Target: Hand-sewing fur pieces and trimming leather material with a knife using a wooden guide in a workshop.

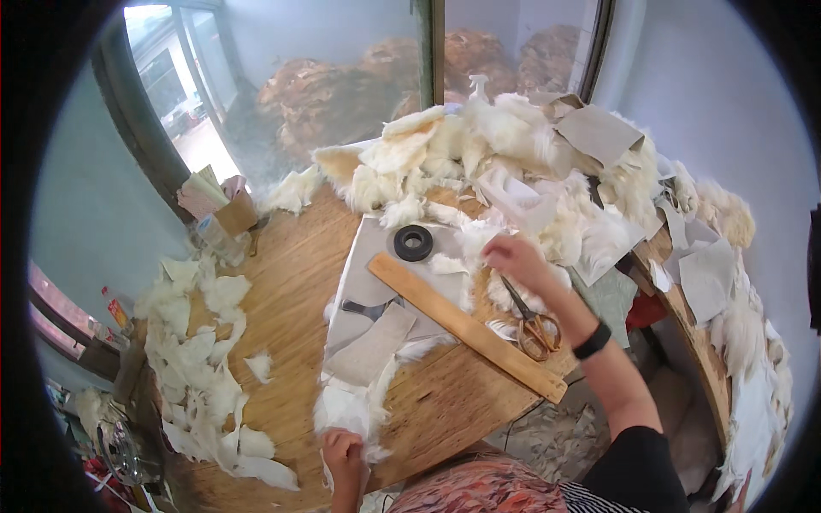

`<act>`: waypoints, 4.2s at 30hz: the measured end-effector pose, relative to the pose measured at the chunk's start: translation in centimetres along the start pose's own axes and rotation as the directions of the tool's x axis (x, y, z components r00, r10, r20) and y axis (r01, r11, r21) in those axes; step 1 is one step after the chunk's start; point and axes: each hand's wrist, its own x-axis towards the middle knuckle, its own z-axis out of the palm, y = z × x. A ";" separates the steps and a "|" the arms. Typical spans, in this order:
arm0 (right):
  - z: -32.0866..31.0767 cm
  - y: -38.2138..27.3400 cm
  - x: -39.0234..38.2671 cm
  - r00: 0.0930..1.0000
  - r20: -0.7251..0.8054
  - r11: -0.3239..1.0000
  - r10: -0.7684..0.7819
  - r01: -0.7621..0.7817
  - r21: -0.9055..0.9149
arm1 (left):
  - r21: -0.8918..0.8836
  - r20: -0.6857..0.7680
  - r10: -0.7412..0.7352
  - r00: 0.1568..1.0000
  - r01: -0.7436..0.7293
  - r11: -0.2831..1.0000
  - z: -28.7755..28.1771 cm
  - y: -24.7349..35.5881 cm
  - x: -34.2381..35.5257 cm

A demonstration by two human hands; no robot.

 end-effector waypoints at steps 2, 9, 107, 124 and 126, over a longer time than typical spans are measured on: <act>-5.0 2.2 2.3 0.984 -0.179 0.930 -0.013 -0.053 -0.364 | 0.173 -0.028 -0.002 1.000 0.007 0.985 0.3 0.8 -0.1; -8.9 7.6 7.2 0.965 -0.212 0.636 -0.156 -0.066 -0.769 | 0.500 -0.081 0.070 0.994 -0.020 0.866 1.0 1.4 -3.4; -0.8 7.8 -4.1 0.981 0.094 0.734 0.172 -0.064 -0.677 | 0.657 -0.063 -0.121 0.991 0.132 0.742 -2.3 4.6 -9.8; 23.3 -6.6 4.4 0.936 0.334 0.735 -0.113 0.305 -0.606 | 0.630 -0.229 -0.094 0.969 0.221 0.744 -0.7 4.5 -10.3; 22.3 -6.2 4.6 0.929 0.352 0.731 -0.115 0.319 -0.603 | 0.621 -0.232 -0.075 0.970 0.207 0.756 -0.6 4.2 -10.3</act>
